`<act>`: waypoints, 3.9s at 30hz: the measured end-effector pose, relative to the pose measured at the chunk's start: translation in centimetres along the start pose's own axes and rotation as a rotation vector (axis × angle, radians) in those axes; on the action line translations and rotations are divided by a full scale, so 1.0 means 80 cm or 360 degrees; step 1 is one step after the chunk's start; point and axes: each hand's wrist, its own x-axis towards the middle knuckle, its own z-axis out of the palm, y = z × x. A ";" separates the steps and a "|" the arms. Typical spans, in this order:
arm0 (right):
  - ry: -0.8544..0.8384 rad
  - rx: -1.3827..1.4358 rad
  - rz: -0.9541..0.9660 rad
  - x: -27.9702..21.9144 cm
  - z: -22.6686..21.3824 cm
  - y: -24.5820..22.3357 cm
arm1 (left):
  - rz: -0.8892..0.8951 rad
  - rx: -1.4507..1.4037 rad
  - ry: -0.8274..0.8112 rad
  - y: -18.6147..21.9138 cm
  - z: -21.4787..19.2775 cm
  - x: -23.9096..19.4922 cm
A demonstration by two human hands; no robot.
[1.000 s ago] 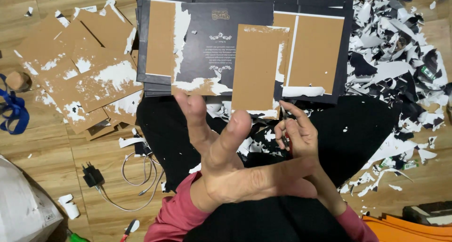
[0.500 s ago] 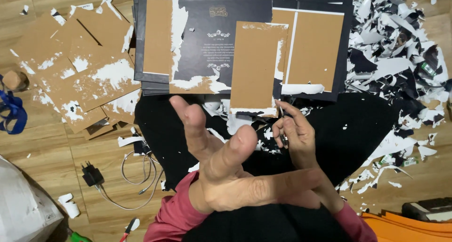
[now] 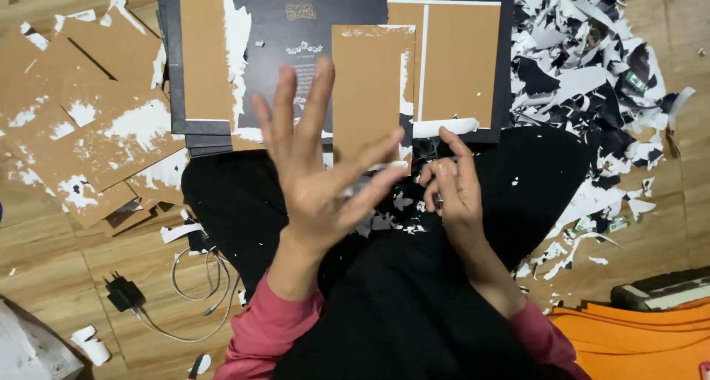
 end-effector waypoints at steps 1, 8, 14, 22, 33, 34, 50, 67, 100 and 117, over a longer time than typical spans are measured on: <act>0.0008 0.0000 0.0001 -0.002 -0.002 0.004 | 0.0003 -0.0006 -0.0004 -0.007 0.007 -0.004; 0.0246 -0.0439 0.0176 0.001 0.013 0.013 | -0.0341 -0.0062 -0.0080 -0.042 0.036 -0.026; 0.0137 0.0054 0.0166 0.015 0.024 0.034 | -0.0387 -0.0127 -0.0189 -0.046 0.035 -0.036; -0.0254 0.0039 0.0137 0.037 -0.023 0.005 | 0.0112 0.0086 -0.0655 -0.079 0.046 -0.030; 0.0186 -0.2060 -0.0323 -0.003 0.004 0.011 | 0.0031 0.0528 -0.0899 -0.110 0.086 -0.048; 0.0180 -0.2067 -0.0308 -0.004 -0.001 0.007 | 0.0024 0.0517 -0.0909 -0.109 0.086 -0.049; 0.0007 -0.2521 -0.0907 0.021 -0.016 0.031 | 0.0046 0.0440 -0.0971 -0.112 0.080 -0.042; 0.0278 -0.1476 -0.0951 0.048 -0.061 -0.051 | 0.0144 0.0391 -0.0928 -0.116 0.072 -0.045; -0.0298 -0.1478 0.0064 0.008 -0.020 0.054 | 0.0279 0.0351 -0.0607 -0.096 0.056 -0.063; -0.0436 -0.0983 0.0001 0.015 0.004 -0.018 | -0.0481 -0.1182 -0.0208 -0.023 -0.029 0.004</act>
